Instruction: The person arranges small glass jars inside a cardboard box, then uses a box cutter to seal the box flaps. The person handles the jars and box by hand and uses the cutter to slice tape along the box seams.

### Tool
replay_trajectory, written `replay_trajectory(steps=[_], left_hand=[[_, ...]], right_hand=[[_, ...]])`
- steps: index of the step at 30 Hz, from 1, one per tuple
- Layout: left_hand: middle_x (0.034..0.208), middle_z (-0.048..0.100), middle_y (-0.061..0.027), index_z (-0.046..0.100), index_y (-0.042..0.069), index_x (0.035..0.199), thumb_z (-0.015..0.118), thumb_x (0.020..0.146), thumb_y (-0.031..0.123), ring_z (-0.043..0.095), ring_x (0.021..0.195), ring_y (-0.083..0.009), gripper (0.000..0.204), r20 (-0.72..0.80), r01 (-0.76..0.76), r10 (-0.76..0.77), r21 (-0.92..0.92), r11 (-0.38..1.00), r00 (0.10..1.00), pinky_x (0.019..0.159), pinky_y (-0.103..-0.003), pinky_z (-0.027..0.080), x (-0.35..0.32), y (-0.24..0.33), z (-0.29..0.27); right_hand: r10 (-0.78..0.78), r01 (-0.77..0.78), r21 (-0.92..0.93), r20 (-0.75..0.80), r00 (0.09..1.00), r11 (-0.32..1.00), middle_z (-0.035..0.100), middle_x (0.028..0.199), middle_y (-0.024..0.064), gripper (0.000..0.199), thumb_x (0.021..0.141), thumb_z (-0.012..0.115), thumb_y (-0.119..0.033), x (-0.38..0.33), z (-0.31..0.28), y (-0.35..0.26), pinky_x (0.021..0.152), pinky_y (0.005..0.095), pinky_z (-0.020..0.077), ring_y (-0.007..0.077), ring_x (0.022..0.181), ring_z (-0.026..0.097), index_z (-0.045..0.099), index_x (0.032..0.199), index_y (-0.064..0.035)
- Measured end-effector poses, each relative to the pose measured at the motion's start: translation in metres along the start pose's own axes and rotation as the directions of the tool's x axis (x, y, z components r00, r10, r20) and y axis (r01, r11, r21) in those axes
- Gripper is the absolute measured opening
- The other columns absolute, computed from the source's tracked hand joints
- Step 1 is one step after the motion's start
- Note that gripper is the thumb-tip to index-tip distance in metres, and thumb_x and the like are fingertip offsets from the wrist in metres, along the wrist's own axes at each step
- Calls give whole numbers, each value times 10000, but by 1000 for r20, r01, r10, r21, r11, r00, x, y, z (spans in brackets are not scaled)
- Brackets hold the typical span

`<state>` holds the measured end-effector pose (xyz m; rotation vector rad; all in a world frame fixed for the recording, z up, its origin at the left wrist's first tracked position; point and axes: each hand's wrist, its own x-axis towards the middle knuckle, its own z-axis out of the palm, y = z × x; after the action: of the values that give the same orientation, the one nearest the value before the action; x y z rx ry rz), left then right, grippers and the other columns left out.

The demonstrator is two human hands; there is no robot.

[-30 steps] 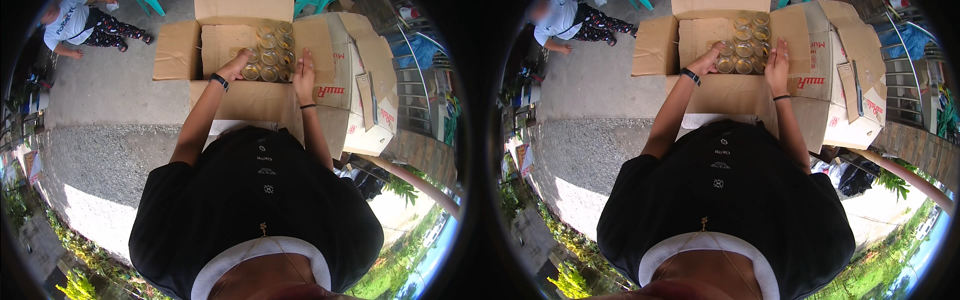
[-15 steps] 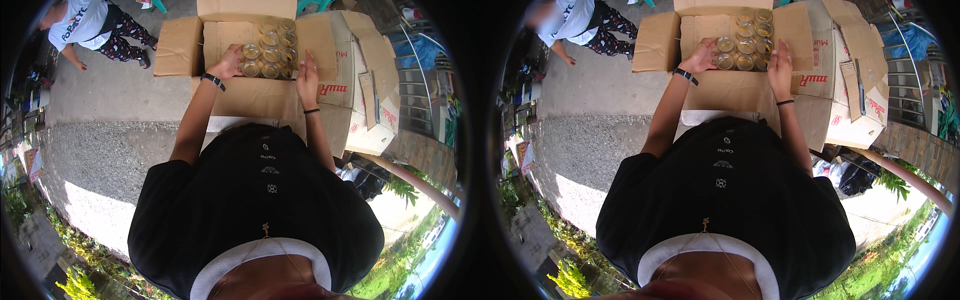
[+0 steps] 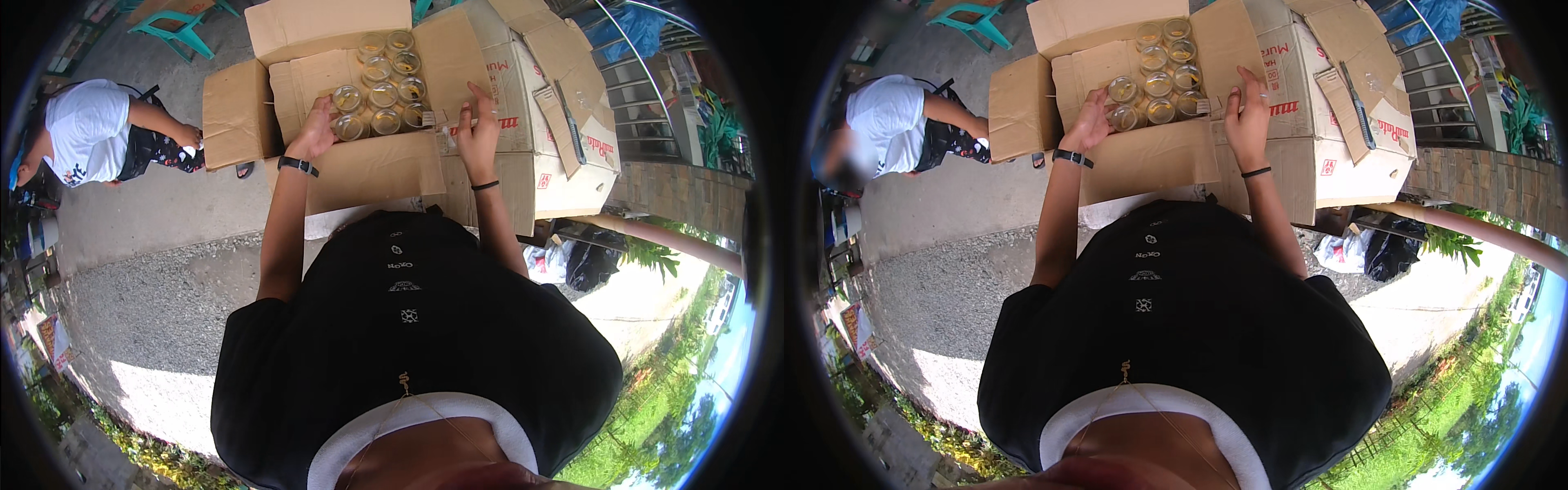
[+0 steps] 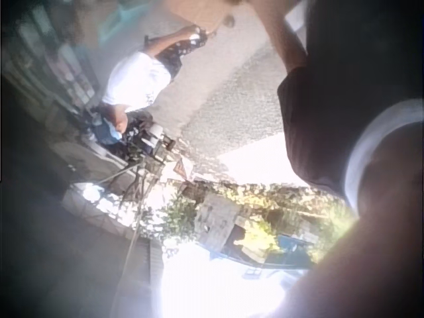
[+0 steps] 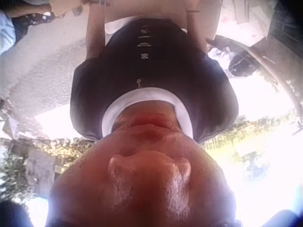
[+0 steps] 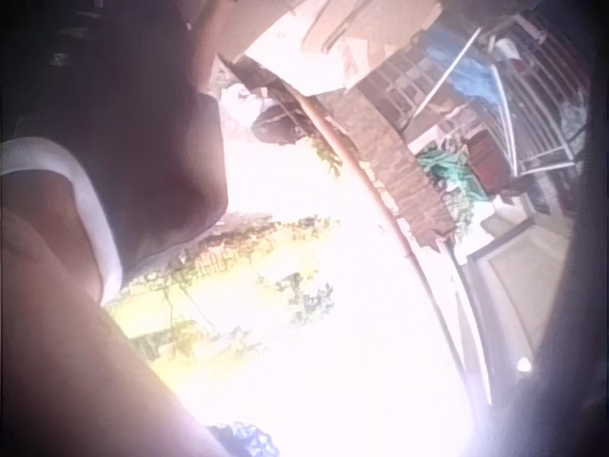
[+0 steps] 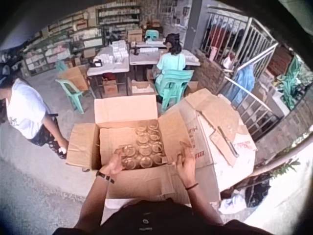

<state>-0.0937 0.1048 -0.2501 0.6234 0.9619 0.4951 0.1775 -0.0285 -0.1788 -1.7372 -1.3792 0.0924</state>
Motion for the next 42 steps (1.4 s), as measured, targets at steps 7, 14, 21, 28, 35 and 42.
replay_trajectory(steps=[7,14,21,28,35,42], left_hand=[[1338,429,-167,248,174,1514,362,967,520,462,1216,-318,658,9,3,-3,-17,1000,1000,1034,-503,390,11,-8,-14],[1353,384,-186,229,156,1520,407,932,561,461,1154,-354,736,-25,35,-36,-51,998,999,998,-529,397,16,-10,-27],[1199,466,-168,246,156,1519,358,990,483,511,1015,-316,632,12,41,-39,-146,988,999,972,-527,406,20,-17,-41],[1182,466,-160,302,134,1481,421,984,445,529,972,-294,598,29,29,-24,-197,980,999,928,-518,459,29,-25,-43],[1170,462,-151,348,118,1445,408,994,455,533,916,-279,566,13,21,-19,-204,979,1000,910,-508,465,33,-29,-45],[1256,469,-182,312,94,1478,381,981,448,544,1048,-317,614,-42,13,-21,-181,983,999,965,-502,447,28,-27,-37]], right_hand=[[101,-387,-561,-473,875,732,622,1112,191,336,901,567,-170,36,-123,126,897,462,443,401,1049,551,579,1203,-25],[487,-384,-675,-41,872,630,688,1031,225,430,866,643,-442,46,-189,261,872,443,500,374,1012,659,709,1119,-101],[474,-364,-738,-68,878,568,682,1063,206,339,944,550,-371,58,-196,241,853,477,489,408,1036,633,705,1107,-118],[238,-318,-706,-214,947,633,698,980,200,402,991,484,-377,84,-199,187,782,496,507,402,922,660,650,1085,-24],[376,-425,-191,-247,893,885,673,780,129,435,1035,400,-325,85,-163,77,571,326,498,211,654,673,607,980,54],[411,-423,-58,-153,899,904,603,658,63,422,1043,400,-351,72,-121,25,478,271,423,119,544,572,598,920,1]])
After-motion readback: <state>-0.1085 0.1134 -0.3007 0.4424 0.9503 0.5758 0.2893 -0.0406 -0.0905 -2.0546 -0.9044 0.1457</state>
